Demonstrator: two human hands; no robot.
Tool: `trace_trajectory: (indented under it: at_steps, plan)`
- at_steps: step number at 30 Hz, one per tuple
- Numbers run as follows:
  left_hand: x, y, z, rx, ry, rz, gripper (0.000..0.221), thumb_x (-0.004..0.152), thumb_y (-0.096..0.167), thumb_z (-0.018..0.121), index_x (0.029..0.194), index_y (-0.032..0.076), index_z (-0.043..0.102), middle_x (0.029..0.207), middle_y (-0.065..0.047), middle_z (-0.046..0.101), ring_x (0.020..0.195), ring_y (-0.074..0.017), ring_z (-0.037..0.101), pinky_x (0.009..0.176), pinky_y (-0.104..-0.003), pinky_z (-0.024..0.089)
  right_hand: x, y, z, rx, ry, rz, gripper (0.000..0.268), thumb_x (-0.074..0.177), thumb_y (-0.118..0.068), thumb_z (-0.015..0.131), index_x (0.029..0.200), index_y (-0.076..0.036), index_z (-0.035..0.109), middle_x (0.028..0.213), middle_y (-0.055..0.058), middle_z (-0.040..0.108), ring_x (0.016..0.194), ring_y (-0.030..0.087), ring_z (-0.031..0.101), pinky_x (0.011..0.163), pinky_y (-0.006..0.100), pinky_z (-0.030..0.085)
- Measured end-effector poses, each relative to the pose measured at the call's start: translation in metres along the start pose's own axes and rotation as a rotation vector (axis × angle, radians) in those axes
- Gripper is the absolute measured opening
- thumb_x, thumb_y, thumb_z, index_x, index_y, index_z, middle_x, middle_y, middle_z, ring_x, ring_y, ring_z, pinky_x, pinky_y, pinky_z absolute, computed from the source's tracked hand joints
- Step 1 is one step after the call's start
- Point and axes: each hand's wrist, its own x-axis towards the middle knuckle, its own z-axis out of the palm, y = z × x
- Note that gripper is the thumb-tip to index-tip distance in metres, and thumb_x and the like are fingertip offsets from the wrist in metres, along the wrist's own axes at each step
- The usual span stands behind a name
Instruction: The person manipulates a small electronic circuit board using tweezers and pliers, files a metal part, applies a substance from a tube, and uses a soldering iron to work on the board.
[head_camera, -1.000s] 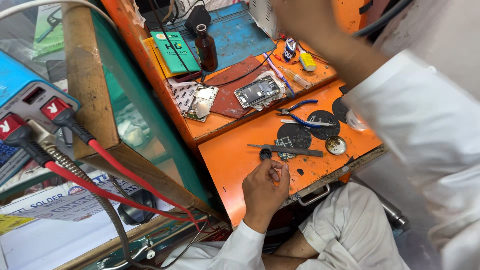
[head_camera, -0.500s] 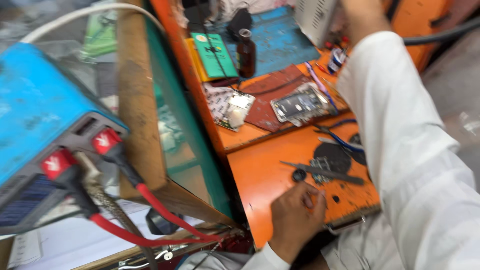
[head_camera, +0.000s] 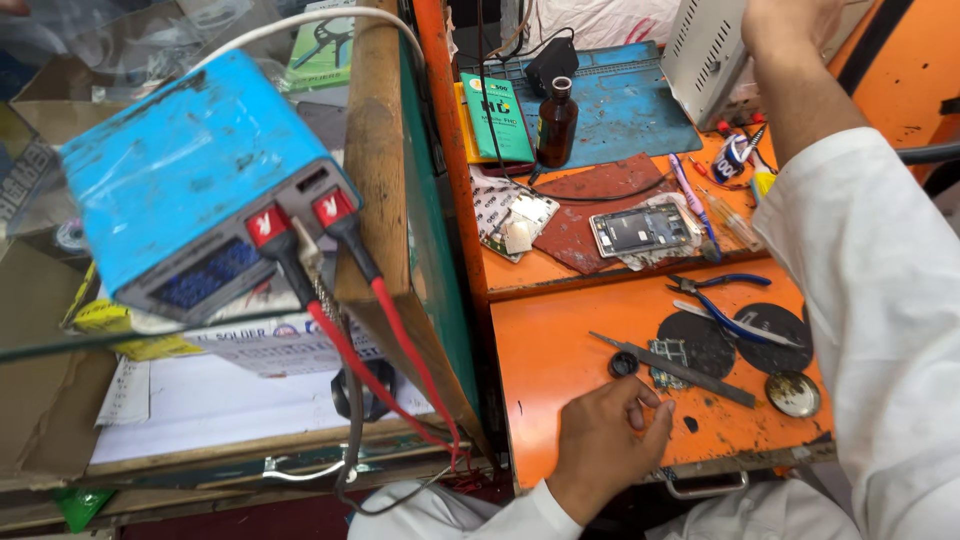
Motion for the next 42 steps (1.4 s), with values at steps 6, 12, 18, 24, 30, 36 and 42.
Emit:
trace_trajectory:
  at_steps: [6,12,18,24,30,36,42]
  plan:
    - [-0.003,0.0,0.0,0.021,0.036,0.036,0.02,0.089,0.028,0.078,0.084,0.011,0.068,0.061,-0.002,0.06,0.055,-0.0191,0.064,0.052,-0.033,0.049,-0.055,0.015,-0.008,0.092,0.02,-0.06,0.032,0.105,-0.022,0.059,0.117,0.007,0.06,0.097,0.023,0.069,0.083,0.03,0.071,0.073,0.041,0.059]
    - [-0.004,0.001,0.0,0.053,0.037,0.038,0.019,0.089,0.029,0.077,0.083,0.012,0.069,0.06,-0.002,0.06,0.054,-0.0183,0.063,0.051,-0.033,0.049,-0.129,0.012,-0.058,0.339,0.13,-0.202,0.034,0.109,-0.023,0.057,0.121,0.008,0.057,0.098,0.023,0.068,0.083,0.029,0.071,0.075,0.04,0.06]
    - [-0.007,-0.002,0.004,0.091,0.064,0.089,0.02,0.09,0.029,0.076,0.093,0.011,0.069,0.065,-0.001,0.063,0.056,-0.0184,0.065,0.053,-0.032,0.05,-0.262,0.01,-0.13,0.751,0.252,-0.326,0.036,0.112,-0.024,0.055,0.125,0.009,0.054,0.099,0.024,0.068,0.084,0.028,0.071,0.076,0.039,0.061]
    - [-0.013,-0.002,0.004,0.093,0.147,0.224,0.041,0.093,0.029,0.075,0.128,0.01,0.065,0.077,-0.001,0.065,0.068,-0.0212,0.069,0.062,-0.034,0.054,-0.426,0.022,-0.155,1.093,0.309,-0.233,0.038,0.115,-0.025,0.054,0.128,0.01,0.051,0.1,0.025,0.067,0.085,0.027,0.072,0.077,0.038,0.061]
    - [-0.017,-0.011,0.011,0.132,0.109,0.257,0.08,0.095,0.029,0.08,0.157,0.007,0.033,0.093,-0.003,0.066,0.069,-0.0196,0.066,0.061,-0.034,0.053,-0.533,0.057,-0.114,1.259,0.372,0.043,0.04,0.118,-0.026,0.052,0.132,0.011,0.048,0.102,0.025,0.067,0.086,0.027,0.072,0.078,0.037,0.062]
    - [-0.018,-0.006,0.012,0.049,0.16,0.281,0.092,0.09,0.026,0.083,0.158,0.003,0.025,0.108,-0.01,0.07,0.06,-0.0185,0.063,0.052,-0.031,0.05,-0.544,0.069,-0.066,1.338,0.442,0.048,0.042,0.122,-0.027,0.051,0.136,0.012,0.045,0.103,0.026,0.066,0.086,0.026,0.072,0.079,0.036,0.063]
    - [-0.009,0.005,0.026,0.081,0.231,0.483,0.089,0.09,0.02,0.084,0.157,0.003,0.029,0.132,-0.017,0.061,0.102,-0.0299,0.067,0.088,-0.039,0.058,-0.53,0.083,-0.048,1.22,0.675,0.01,0.041,0.115,-0.021,0.076,0.119,0.008,0.047,0.092,0.024,0.063,0.079,0.027,0.072,0.079,0.042,0.067]
